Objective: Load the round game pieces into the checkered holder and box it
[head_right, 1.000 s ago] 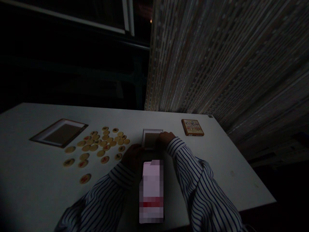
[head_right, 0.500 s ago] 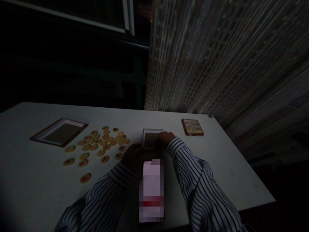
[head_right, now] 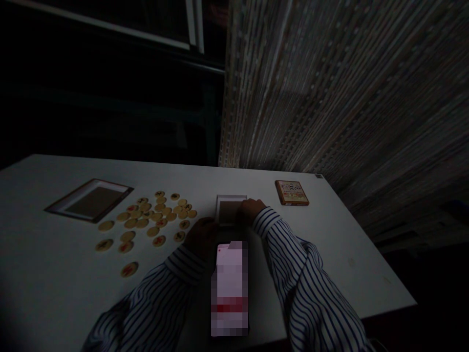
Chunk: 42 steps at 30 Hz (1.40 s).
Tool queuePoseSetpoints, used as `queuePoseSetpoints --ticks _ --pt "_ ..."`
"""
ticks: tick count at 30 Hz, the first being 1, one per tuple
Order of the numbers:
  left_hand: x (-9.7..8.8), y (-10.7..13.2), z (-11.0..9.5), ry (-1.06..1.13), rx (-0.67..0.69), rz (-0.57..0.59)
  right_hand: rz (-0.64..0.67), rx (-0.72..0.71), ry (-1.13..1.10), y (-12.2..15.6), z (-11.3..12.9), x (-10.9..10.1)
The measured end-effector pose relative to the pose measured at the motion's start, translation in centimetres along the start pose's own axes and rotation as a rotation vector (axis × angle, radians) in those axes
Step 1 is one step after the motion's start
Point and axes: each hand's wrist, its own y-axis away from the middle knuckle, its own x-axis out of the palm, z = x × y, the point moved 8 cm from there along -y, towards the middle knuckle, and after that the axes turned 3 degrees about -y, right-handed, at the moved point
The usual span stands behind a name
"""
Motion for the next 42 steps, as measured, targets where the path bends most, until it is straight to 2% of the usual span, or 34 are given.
queuePoseSetpoints --ticks 6,10,15,20,24,31,38,42 --pt "-0.3 0.0 -0.3 -0.005 0.047 -0.038 -0.052 -0.001 -0.023 1.1 -0.4 -1.0" --pt "-0.3 0.0 -0.3 -0.017 0.04 -0.043 -0.251 -0.015 -0.133 2.9 -1.1 -1.5" --pt "-0.7 0.0 -0.7 -0.024 0.05 -0.058 -0.43 0.064 -0.345 5.2 -2.4 0.6" --pt "-0.9 0.1 -0.5 -0.006 0.034 -0.074 -0.543 0.058 -0.425 6.4 -2.4 2.2" --pt "-0.7 0.1 -0.6 -0.022 0.067 -0.05 -0.503 0.053 -0.343 5.9 -2.2 2.8" --pt "-0.7 0.1 -0.3 -0.02 0.039 -0.049 -0.391 0.11 -0.192 4.8 -2.0 3.3" --pt "-0.3 0.1 0.2 -0.022 0.074 -0.039 -0.441 0.114 -0.173 4.8 -2.0 3.2" --pt "-0.2 0.1 0.0 -0.024 0.09 -0.029 -0.427 0.113 -0.172 4.7 -2.1 3.4"
